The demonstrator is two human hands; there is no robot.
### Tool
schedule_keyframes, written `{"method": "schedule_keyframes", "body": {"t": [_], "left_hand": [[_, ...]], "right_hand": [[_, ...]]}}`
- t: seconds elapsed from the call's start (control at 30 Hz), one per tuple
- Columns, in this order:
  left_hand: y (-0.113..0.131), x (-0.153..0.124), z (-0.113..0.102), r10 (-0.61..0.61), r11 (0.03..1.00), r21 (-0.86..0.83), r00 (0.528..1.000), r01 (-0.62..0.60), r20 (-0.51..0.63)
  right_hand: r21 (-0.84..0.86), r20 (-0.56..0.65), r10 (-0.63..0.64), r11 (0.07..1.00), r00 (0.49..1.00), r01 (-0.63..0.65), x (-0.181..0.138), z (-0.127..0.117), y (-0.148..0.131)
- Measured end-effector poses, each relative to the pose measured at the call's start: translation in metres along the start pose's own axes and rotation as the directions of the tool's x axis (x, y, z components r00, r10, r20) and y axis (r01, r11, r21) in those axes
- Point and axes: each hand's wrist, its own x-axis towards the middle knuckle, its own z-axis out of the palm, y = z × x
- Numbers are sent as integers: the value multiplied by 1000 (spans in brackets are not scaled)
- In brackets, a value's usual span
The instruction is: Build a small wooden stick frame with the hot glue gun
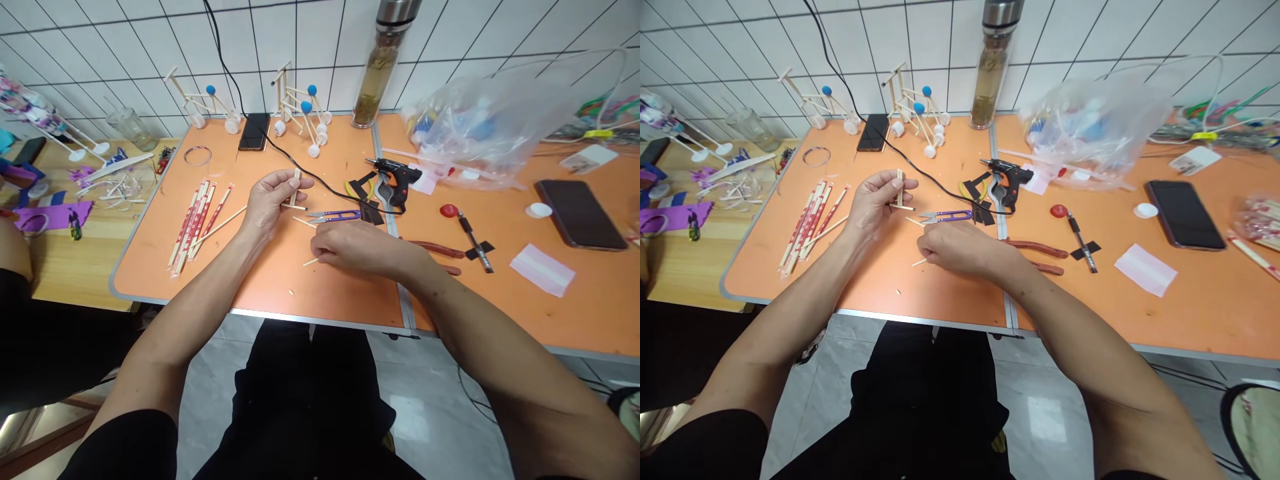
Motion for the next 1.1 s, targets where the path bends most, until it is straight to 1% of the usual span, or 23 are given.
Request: {"method": "schedule_keyframes", "body": {"t": [0.2,0.3,0.37,0.47,0.53,0.57,0.6,0.63,0.7,0.77,0.83,0.97,1.1], "left_hand": [[1,0,0,-14,1000,7,1000,14,-21],[0,0,-2,-11,1000,-5,1000,10,-9],[0,0,-2,-12,1000,-10,1000,12,-10],[1,0,-2,-30,1000,-3,999,30,-32],[1,-1,-1,-39,999,-2,998,39,-47],[1,-1,0,-40,999,-5,998,40,-50],[1,-2,1,-41,999,-9,998,40,-50],[0,-2,2,-42,999,-11,998,41,-47],[-1,-4,4,-47,999,-7,998,47,-33],[-3,-5,5,-54,999,2,998,54,-14],[-5,-6,6,-61,998,4,998,61,0],[-8,-6,6,-54,998,-22,998,55,13],[-8,-6,6,-51,998,-24,999,51,14]], "right_hand": [[-189,43,-43,981,998,50,5,4,-6],[-207,27,-62,976,998,66,6,5,-4],[-153,-18,-58,987,998,54,5,4,0],[12,-104,-70,997,992,71,-1,-5,6],[131,-185,-64,987,981,89,-5,-13,9],[189,-238,-30,979,971,77,-6,-16,10],[251,-302,27,967,953,52,-6,-18,12],[318,-370,98,948,924,27,-5,-19,13],[464,-486,242,886,840,13,-2,-20,16],[586,-553,350,809,756,54,4,-18,20],[664,-573,424,742,701,95,10,-16,24],[747,-558,527,655,641,112,17,-15,30],[780,-539,577,617,614,104,21,-13,35]]}}
